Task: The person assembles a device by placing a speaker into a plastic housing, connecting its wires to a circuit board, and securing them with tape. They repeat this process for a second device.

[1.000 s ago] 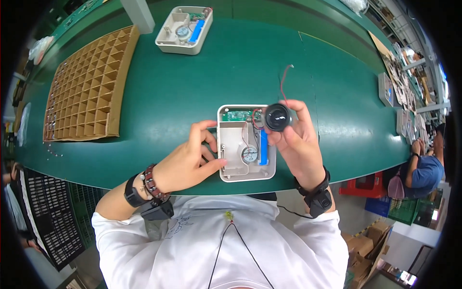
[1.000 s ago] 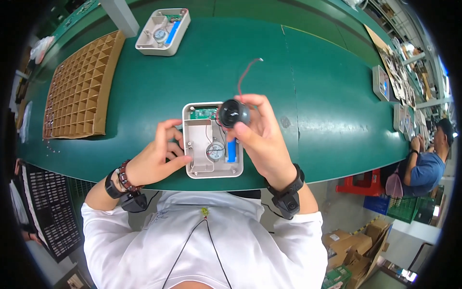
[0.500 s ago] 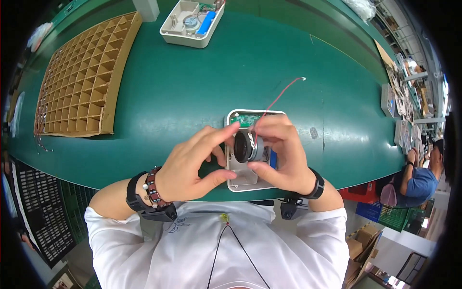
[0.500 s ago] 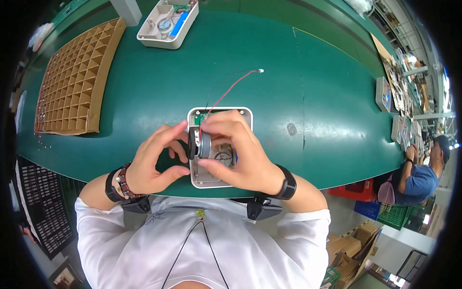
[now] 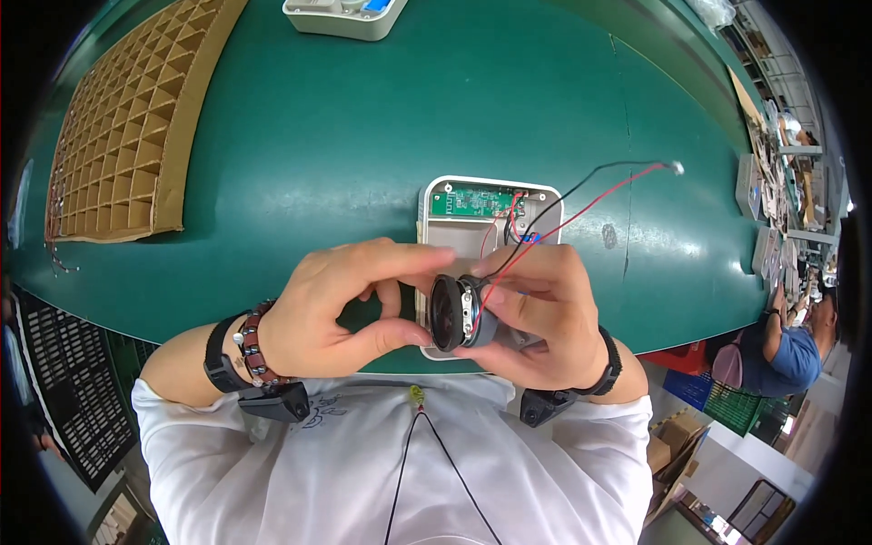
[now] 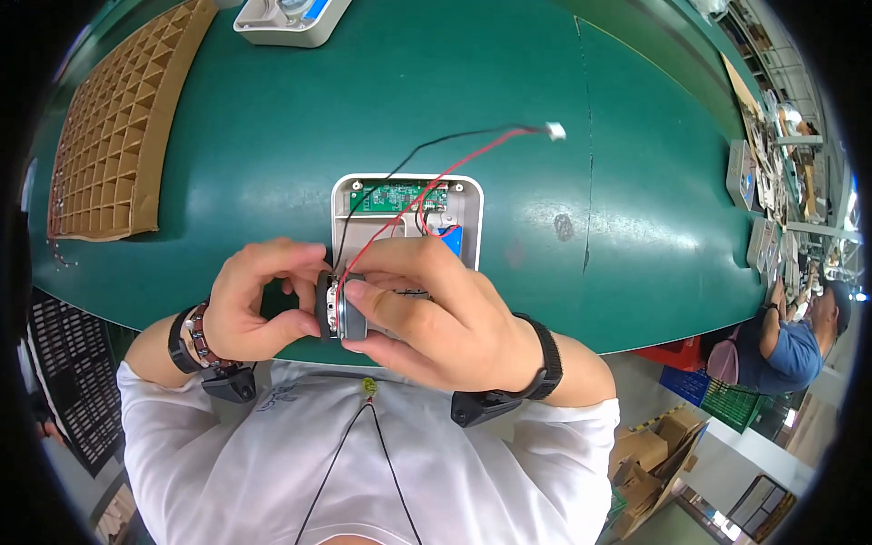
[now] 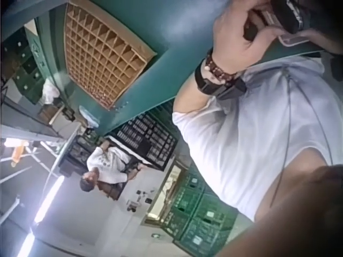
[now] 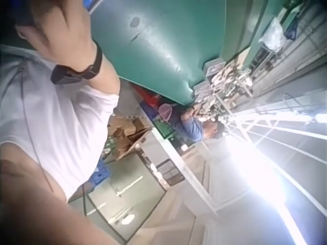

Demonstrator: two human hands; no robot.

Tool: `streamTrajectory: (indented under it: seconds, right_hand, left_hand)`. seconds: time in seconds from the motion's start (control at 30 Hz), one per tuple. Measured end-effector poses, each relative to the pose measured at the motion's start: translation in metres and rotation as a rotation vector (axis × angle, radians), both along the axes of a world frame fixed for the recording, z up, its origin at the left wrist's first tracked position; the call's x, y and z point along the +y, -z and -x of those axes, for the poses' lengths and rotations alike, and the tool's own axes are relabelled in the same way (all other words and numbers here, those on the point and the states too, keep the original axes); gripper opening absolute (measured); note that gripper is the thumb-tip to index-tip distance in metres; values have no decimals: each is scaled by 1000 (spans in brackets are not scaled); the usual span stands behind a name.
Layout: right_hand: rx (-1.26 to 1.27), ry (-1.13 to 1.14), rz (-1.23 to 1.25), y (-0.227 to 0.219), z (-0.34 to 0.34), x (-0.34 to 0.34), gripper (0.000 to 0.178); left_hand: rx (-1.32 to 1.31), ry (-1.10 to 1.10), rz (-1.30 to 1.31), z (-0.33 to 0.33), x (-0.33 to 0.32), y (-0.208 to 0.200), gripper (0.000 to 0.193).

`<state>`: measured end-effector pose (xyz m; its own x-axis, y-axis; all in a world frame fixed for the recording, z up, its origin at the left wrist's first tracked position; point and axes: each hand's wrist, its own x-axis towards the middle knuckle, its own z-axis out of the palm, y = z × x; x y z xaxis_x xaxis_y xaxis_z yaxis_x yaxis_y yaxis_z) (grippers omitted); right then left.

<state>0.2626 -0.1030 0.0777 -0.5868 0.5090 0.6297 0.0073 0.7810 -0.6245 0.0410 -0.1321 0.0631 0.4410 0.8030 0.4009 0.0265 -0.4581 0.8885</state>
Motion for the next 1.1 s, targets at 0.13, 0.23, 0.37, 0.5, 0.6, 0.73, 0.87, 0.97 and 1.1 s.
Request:
streamTrajectory:
  seconds: [0.13,0.23,0.37,0.5,0.6,0.73,0.87,0.97,1.1]
  right_hand:
    - [4,25,55,-1,-1,-2,46]
    - [-53,77,35,-1,0,-3,46]
    - [-152,178,6,-9,-9,-2,43]
    - [-377,70,-184,-18,-13,3,37]
    - [-457,78,-189,-10,-10,-1,33]
    - [-544,74,-164,-9,-8,-1,31]
    - [-604,54,-119,-8,-10,-1,36]
    - [-621,45,-100,-7,-11,0,39]
    - [-640,37,-92,-9,-10,2,39]
  left_hand:
    - [198,-6,-72,3,0,-3,45]
    - [235,-26,-75,3,0,1,45]
    - [402,-121,-397,1,4,3,50]
    - [409,-218,-289,3,7,4,56]
    - [428,-148,-284,7,10,4,59]
    - [440,-113,-266,9,9,8,73]
    - [392,-164,-224,4,4,7,56]
    - [392,-167,-232,3,5,8,56]
    - [399,-171,-240,3,5,8,55]
